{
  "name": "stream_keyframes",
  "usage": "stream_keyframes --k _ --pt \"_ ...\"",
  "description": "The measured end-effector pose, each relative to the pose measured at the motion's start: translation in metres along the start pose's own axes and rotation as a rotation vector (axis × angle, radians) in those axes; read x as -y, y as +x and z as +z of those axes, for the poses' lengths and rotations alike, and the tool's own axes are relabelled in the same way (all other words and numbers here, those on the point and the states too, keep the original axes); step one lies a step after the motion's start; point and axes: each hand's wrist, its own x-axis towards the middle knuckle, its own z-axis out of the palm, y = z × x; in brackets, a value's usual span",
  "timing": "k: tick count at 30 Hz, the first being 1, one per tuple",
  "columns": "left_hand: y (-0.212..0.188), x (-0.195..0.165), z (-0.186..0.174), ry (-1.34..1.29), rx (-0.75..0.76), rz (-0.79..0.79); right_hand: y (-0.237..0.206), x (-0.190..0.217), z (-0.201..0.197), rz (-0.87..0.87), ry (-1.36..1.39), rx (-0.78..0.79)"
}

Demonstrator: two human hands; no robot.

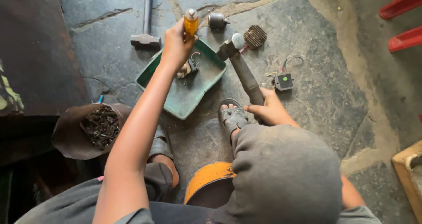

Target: The person sits on the floor and uses a hammer and a screwdriver to break apart a small electronic component. They repeatedly strike the component to separate its parts, then inspect the separated pieces.

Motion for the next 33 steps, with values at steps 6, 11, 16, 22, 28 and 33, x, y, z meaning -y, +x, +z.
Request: stream_keyframes --k 6,11,16,22,28,33 --pt "0.001 -0.02 0.0 0.019 0.022 0.043 -0.017 0.114 -0.064 -0.211 -0.199 -0.201" --pt "-0.006 -0.012 0.002 -0.035 0.034 -0.05 -0.027 0.184 -0.079 -0.572 0.026 -0.265" --pt "-0.001 -0.003 0.018 0.084 0.004 0.137 0.026 0.137 -0.019 -0.742 -0.69 -0.352" --pt "-0.008 -0.006 0.034 -0.007 0.087 0.056 -0.001 0.09 -0.029 -0.018 -0.108 -0.019" --pt "-0.026 0.001 0.014 0.134 0.039 0.12 -0.031 0.021 -0.028 -0.044 0.036 -0.04" --pt "-0.011 -0.01 -0.004 0.048 -0.055 0.1 -0.048 -0.067 -0.008 0.092 0.046 -0.006"
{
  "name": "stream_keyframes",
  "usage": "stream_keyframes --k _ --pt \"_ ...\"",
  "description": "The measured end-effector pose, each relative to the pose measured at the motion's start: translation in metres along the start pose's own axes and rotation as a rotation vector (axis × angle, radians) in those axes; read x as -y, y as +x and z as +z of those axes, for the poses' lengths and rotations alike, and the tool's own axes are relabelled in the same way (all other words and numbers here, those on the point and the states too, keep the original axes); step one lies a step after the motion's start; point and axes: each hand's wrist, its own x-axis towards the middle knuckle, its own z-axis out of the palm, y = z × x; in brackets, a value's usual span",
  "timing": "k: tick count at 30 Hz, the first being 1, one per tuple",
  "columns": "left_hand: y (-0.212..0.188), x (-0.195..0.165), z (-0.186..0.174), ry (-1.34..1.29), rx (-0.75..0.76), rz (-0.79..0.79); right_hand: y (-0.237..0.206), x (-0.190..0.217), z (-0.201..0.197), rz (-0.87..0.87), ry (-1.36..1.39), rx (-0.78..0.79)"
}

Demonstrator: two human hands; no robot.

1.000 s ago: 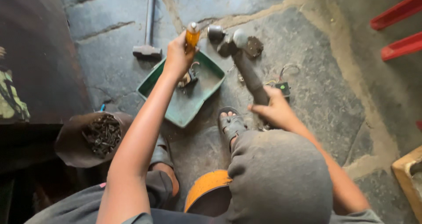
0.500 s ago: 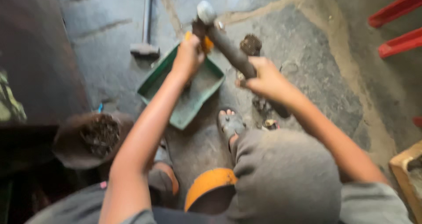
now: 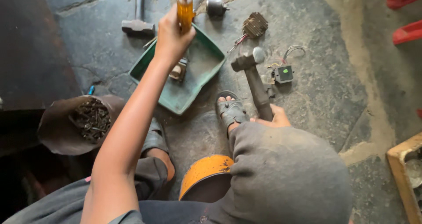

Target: The person sits on the floor and uses a hammer and a screwdriver to break apart a small electronic component. They repeatedly strike the component to separate its parts, then inspect the separated pieces.

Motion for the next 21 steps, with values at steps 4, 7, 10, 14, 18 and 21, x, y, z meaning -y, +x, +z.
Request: stream_keyframes --k 4,7,10,14,18,21 --pt "0.006 0.0 -0.017 0.064 -0.029 0.066 -0.002 -0.049 0.007 0.067 0.039 0.025" --pt "0.003 0.007 -0.028 0.079 -0.06 0.099 -0.004 -0.066 0.007 0.091 0.049 0.03" --pt "-0.003 0.015 -0.034 0.154 -0.085 0.13 -0.003 -0.073 0.012 0.108 0.053 0.043" --pt "-0.013 0.018 -0.04 0.165 -0.046 0.031 0.0 -0.085 0.016 0.121 0.051 0.059" --pt "-0.021 0.028 -0.042 0.227 -0.024 0.007 0.006 -0.096 0.012 0.136 0.046 0.068" --pt "-0.026 0.051 -0.039 0.327 0.024 -0.066 0.012 -0.096 0.016 0.134 0.03 0.064"
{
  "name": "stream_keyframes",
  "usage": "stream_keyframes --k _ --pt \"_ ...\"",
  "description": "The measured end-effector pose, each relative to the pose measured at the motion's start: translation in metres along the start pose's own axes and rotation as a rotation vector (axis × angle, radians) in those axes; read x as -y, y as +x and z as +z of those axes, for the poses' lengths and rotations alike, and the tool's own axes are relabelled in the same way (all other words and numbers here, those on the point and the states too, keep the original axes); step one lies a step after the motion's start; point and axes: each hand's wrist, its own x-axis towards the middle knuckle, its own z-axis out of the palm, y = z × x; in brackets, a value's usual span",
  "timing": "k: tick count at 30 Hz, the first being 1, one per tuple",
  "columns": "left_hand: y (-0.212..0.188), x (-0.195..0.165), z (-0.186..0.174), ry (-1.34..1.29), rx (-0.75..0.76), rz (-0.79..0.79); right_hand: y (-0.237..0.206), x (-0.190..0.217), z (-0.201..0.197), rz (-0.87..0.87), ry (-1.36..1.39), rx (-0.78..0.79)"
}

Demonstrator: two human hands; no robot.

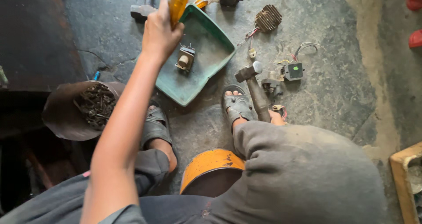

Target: The person sits on the floor and uses a hammer and a screwdriver to break apart a small electronic component. They repeatedly strike the component to separate its parts, then inspect the separated pieces.

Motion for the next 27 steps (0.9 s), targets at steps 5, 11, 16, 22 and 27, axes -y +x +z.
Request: stream_keyframes --k 5,11,16,22,27 --pt "-0.031 0.044 0.043 -0.017 0.024 -0.245 0.007 0.022 0.013 0.033 0.184 0.099" --pt "-0.062 0.073 0.085 -0.347 0.158 -0.896 0.002 0.045 0.012 0.109 0.026 0.154" --pt "-0.061 0.084 0.089 -0.313 0.215 -0.645 0.004 0.046 0.014 0.087 -0.003 0.156" --pt "-0.072 0.069 0.1 -0.188 0.165 -0.529 0.003 0.039 0.015 0.1 0.024 0.139" --pt "-0.072 0.054 0.095 -0.079 0.159 -0.428 0.007 0.031 0.014 0.06 0.063 0.129"
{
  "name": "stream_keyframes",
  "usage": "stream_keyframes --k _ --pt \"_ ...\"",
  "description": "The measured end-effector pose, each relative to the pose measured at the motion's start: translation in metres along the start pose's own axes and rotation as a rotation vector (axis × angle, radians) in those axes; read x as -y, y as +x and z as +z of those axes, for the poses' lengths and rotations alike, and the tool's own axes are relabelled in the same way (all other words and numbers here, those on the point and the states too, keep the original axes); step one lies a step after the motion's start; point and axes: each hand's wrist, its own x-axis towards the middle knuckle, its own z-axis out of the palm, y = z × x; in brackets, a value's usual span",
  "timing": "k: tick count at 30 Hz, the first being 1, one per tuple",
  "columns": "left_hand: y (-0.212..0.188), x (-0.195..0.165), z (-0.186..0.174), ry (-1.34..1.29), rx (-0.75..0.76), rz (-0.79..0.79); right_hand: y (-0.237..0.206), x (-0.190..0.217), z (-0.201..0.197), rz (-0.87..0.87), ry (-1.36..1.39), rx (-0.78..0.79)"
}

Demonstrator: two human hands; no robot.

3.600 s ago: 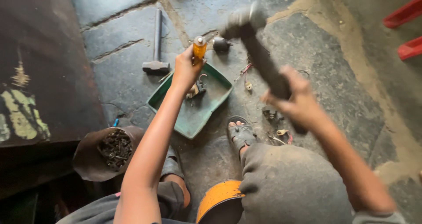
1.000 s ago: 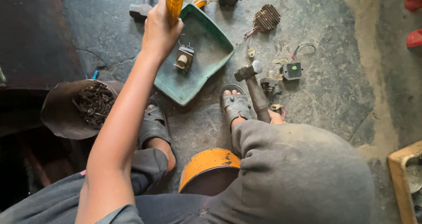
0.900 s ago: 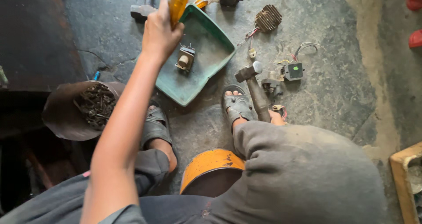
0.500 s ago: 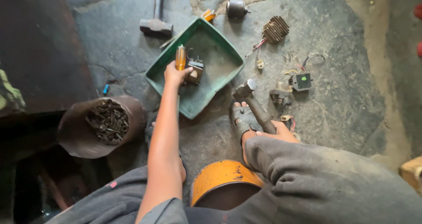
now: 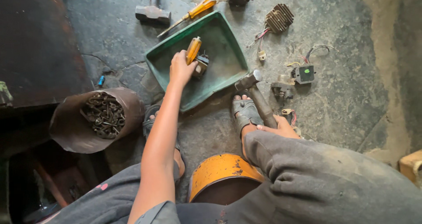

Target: The person sits on the floor and uses a hammer and a screwdriver to break apart a small electronic component. They repeatedly strike the component to separate its parts, then inspect the separated pieces.

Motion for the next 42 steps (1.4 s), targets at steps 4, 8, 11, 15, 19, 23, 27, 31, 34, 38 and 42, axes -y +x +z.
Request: stream_keyframes --k 4,8,11,15,19,23,27,31,34,38,42 --pt "0.0 -0.001 -0.005 0.01 0.085 -0.075 0.004 -0.011 -0.003 -0.013 0.011 0.004" --pt "-0.003 0.005 0.002 -0.047 0.097 -0.114 0.003 -0.023 -0.006 -0.002 0.052 -0.008" --pt "-0.011 0.003 0.012 -0.003 -0.043 0.002 0.003 -0.027 -0.007 0.049 -0.058 -0.026" --pt "-0.023 -0.006 0.021 0.093 -0.072 0.075 0.006 -0.022 -0.005 0.001 -0.047 0.002" --pt "-0.022 -0.011 0.015 0.358 -0.062 0.185 0.003 -0.015 -0.003 -0.067 0.029 0.036" --pt "-0.015 -0.007 0.0 0.528 -0.147 0.311 -0.003 -0.013 -0.004 -0.045 -0.009 0.006" --pt "-0.024 -0.012 0.0 0.47 -0.114 0.288 -0.002 -0.014 -0.005 0.015 -0.014 -0.012" --pt "-0.035 -0.019 0.006 0.329 -0.065 0.198 0.001 -0.016 -0.005 -0.027 0.078 0.022" --pt "-0.033 -0.016 0.003 0.225 -0.066 0.187 0.0 -0.017 -0.005 -0.055 0.091 0.024" --pt "-0.02 -0.02 -0.016 0.035 -0.227 0.274 -0.003 -0.017 -0.004 -0.117 -0.031 -0.018" --pt "-0.009 -0.057 -0.056 -0.096 -0.239 0.411 -0.004 -0.013 -0.002 0.006 0.055 -0.021"
